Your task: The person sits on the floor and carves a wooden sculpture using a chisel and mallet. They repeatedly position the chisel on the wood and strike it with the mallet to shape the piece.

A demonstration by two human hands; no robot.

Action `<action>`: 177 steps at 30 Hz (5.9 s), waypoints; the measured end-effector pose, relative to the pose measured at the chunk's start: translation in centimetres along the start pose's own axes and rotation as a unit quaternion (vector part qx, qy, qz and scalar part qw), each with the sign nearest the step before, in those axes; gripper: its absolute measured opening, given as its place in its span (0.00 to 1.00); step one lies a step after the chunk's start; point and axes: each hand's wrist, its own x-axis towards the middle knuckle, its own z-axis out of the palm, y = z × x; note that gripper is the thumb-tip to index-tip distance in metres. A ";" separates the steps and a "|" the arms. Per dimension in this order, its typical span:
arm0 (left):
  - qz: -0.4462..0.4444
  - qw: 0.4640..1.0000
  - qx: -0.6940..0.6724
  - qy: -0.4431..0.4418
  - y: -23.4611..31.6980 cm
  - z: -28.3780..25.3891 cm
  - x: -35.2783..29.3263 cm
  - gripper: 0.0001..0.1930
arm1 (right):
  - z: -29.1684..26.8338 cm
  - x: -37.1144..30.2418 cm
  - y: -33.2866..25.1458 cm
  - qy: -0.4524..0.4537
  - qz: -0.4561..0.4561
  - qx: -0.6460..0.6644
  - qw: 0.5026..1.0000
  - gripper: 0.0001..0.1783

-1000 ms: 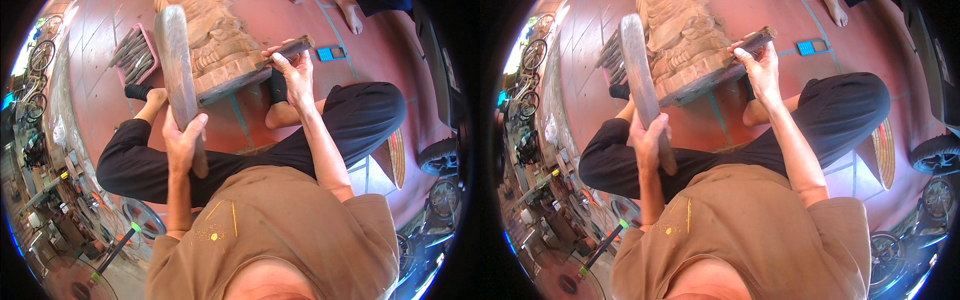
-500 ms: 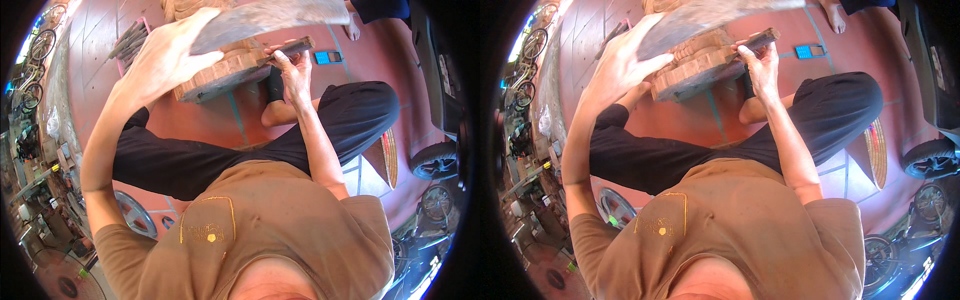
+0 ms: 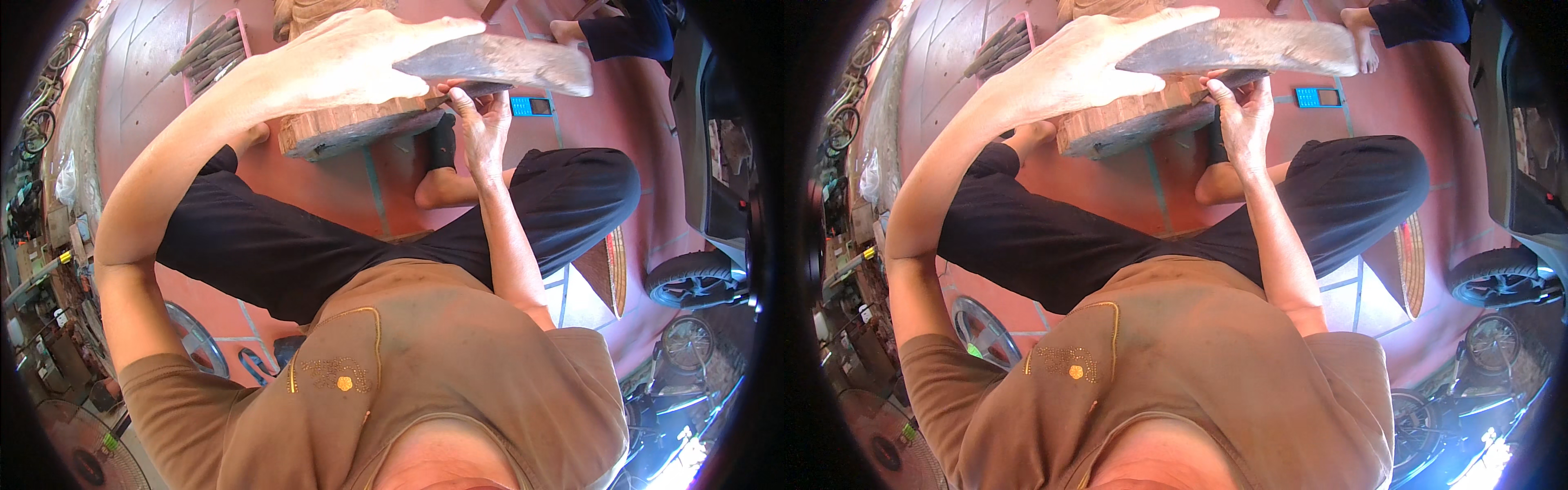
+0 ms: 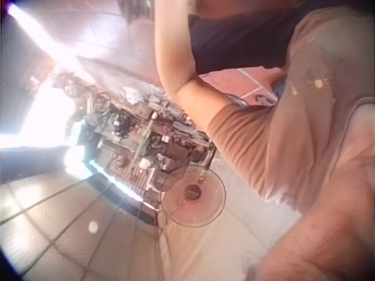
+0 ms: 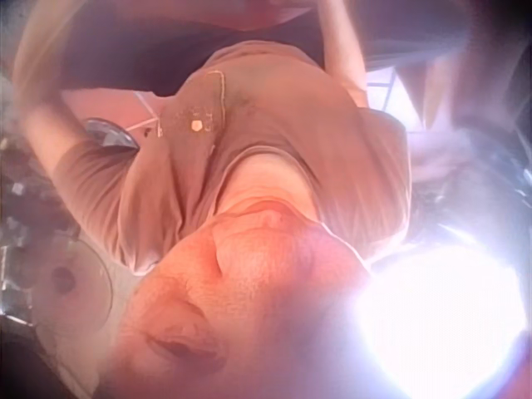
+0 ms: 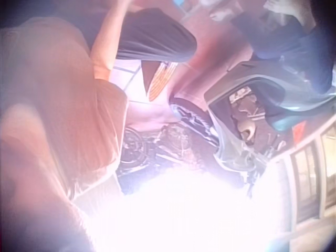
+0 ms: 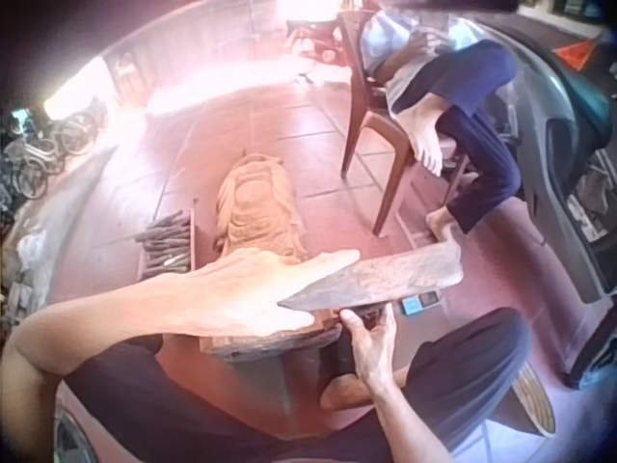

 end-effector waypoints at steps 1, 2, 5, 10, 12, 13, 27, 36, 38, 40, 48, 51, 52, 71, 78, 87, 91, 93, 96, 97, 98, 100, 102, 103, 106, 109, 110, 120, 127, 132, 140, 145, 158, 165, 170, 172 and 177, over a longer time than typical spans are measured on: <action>0.000 0.999 -0.022 -0.044 -0.3 -0.5 0.0 0.40 | 0.2 -0.1 -0.2 0.003 0.007 -0.013 1.000 0.18; 0.001 0.995 -0.044 -0.087 -0.7 -1.5 0.1 0.38 | 0.1 -0.1 -0.2 0.003 0.010 -0.013 1.000 0.18; -0.033 0.984 -0.028 -0.174 2.5 -6.1 0.8 0.37 | -0.3 -0.1 -0.2 0.004 0.003 -0.022 1.000 0.18; 0.056 0.994 -0.067 -0.073 1.8 -4.4 0.6 0.36 | 0.5 -0.2 -0.4 -0.003 -0.008 -0.005 1.000 0.18; 0.039 0.993 -0.068 -0.083 1.5 -3.3 0.7 0.35 | 1.1 -0.5 -0.4 -0.002 -0.022 -0.021 1.000 0.17; 0.035 0.990 -0.037 -0.130 1.6 -3.6 1.3 0.35 | 0.7 -0.4 -0.6 0.011 -0.034 -0.037 0.999 0.17; 0.022 0.991 0.025 -0.126 0.6 -3.5 0.9 0.36 | 0.3 -0.1 0.1 -0.012 -0.008 -0.061 0.998 0.18; 0.011 0.998 -0.018 -0.052 1.0 -5.8 -0.3 0.37 | -0.7 0.8 2.0 0.030 0.110 0.115 0.987 0.18; 0.000 0.999 -0.009 -0.049 1.7 -6.1 0.0 0.38 | -2.0 1.0 1.8 0.068 0.157 0.142 0.975 0.18; -0.007 0.998 -0.009 -0.054 1.5 -6.3 0.1 0.38 | -2.4 1.2 1.1 0.073 0.106 0.149 0.980 0.18; -0.039 0.999 -0.018 -0.017 -0.6 -5.6 -0.7 0.39 | -1.6 1.1 0.0 0.034 0.050 0.063 0.996 0.17; -0.033 0.999 -0.032 0.000 -1.3 -5.2 -0.8 0.39 | -0.8 0.9 0.1 0.030 0.053 0.045 0.997 0.17; -0.028 0.999 -0.038 0.004 -1.6 -5.0 -0.8 0.39 | -0.7 0.9 0.1 0.028 0.050 0.039 0.998 0.17; 0.052 0.991 -0.007 -0.119 -0.9 -3.4 1.3 0.38 | 0.2 1.0 0.5 0.004 0.014 -0.033 0.999 0.19; 0.164 0.986 0.019 0.009 -0.1 -3.7 1.9 0.37 | 0.3 0.9 0.3 0.019 0.022 0.009 1.000 0.17; 0.139 0.989 0.047 -0.036 -0.8 -4.2 1.9 0.37 | -0.3 1.4 0.5 0.028 0.047 0.017 0.998 0.18; 0.017 0.996 0.007 -0.084 0.9 -6.5 1.1 0.37 | -0.8 2.0 1.4 0.052 0.106 0.084 0.990 0.17; 0.014 0.998 0.013 -0.054 0.5 -6.3 0.7 0.37 | -0.8 2.2 1.9 0.051 0.126 0.113 0.984 0.17; 0.048 0.998 0.047 0.016 -0.3 -5.2 -0.2 0.37 | -1.0 2.5 2.0 0.053 0.110 0.119 0.985 0.18; 0.048 0.997 0.051 0.021 -0.5 -5.1 -0.4 0.37 | -0.9 2.7 1.8 0.054 0.090 0.104 0.989 0.18; 0.047 0.997 0.054 0.026 -0.7 -4.9 -0.5 0.38 | -0.8 2.8 1.6 0.055 0.071 0.089 0.992 0.18; 0.036 0.999 0.036 0.005 -1.2 -4.9 0.2 0.38 | -0.7 2.8 1.3 0.050 0.052 0.063 0.995 0.18; 0.012 0.999 0.033 -0.023 -1.1 -5.3 1.1 0.38 | -1.2 3.0 1.1 0.053 0.038 0.046 0.997 0.18; -0.015 0.998 0.036 -0.039 -0.6 -5.8 0.6 0.38 | -0.6 2.8 1.2 0.043 0.043 0.054 0.997 0.18; -0.013 1.000 0.025 -0.013 -1.4 -5.4 -0.1 0.38 | 0.6 2.7 1.1 0.023 0.038 0.046 0.998 0.18; 0.005 0.999 0.043 -0.003 -1.8 -5.0 0.2 0.38 | 0.8 2.6 0.8 0.014 0.014 0.027 0.999 0.18; 0.007 0.999 0.042 -0.007 -1.6 -5.1 0.2 0.38 | 0.8 2.6 0.8 0.011 0.006 0.024 1.000 0.18; -0.017 0.999 0.046 -0.019 -1.9 -5.3 -0.4 0.37 | 2.3 2.1 0.3 -0.017 -0.010 -0.045 0.999 0.18; -0.012 0.999 0.037 -0.032 -1.6 -5.0 0.6 0.36 | 1.3 2.6 0.7 -0.010 -0.047 -0.090 0.995 0.19; 0.011 0.995 -0.080 -0.052 -1.7 -4.9 1.0 0.36 | 1.9 2.3 -0.3 0.006 -0.027 -0.105 0.994 0.18; 0.142 0.986 0.083 0.003 -1.0 -4.8 1.8 0.33 | 1.3 2.7 0.1 0.012 -0.048 -0.121 0.991 0.15; 0.119 0.991 0.016 0.067 -0.6 -4.2 1.8 0.32 | 2.5 2.4 -0.3 -0.007 -0.019 -0.078 0.997 0.15; 0.057 0.998 0.006 -0.039 -0.6 -4.5 1.4 0.35 | 2.7 2.7 -0.1 -0.017 -0.007 -0.071 0.997 0.14; 0.013 1.000 0.005 -0.011 -1.6 -4.7 1.0 0.38 | 1.0 3.4 0.6 0.004 0.037 -0.003 0.999 0.17; -0.031 0.999 0.006 -0.023 -0.1 -5.9 0.8 0.38 | -1.4 4.0 1.7 0.048 0.158 0.146 0.976 0.20; -0.030 0.999 0.005 -0.022 0.3 -6.7 0.1 0.38 | -1.2 4.3 1.4 0.046 0.106 0.126 0.985 0.20; -0.001 0.999 0.043 0.027 -2.0 -5.0 0.3 0.38 | -0.8 4.1 0.5 0.035 0.064 0.078 0.994 0.19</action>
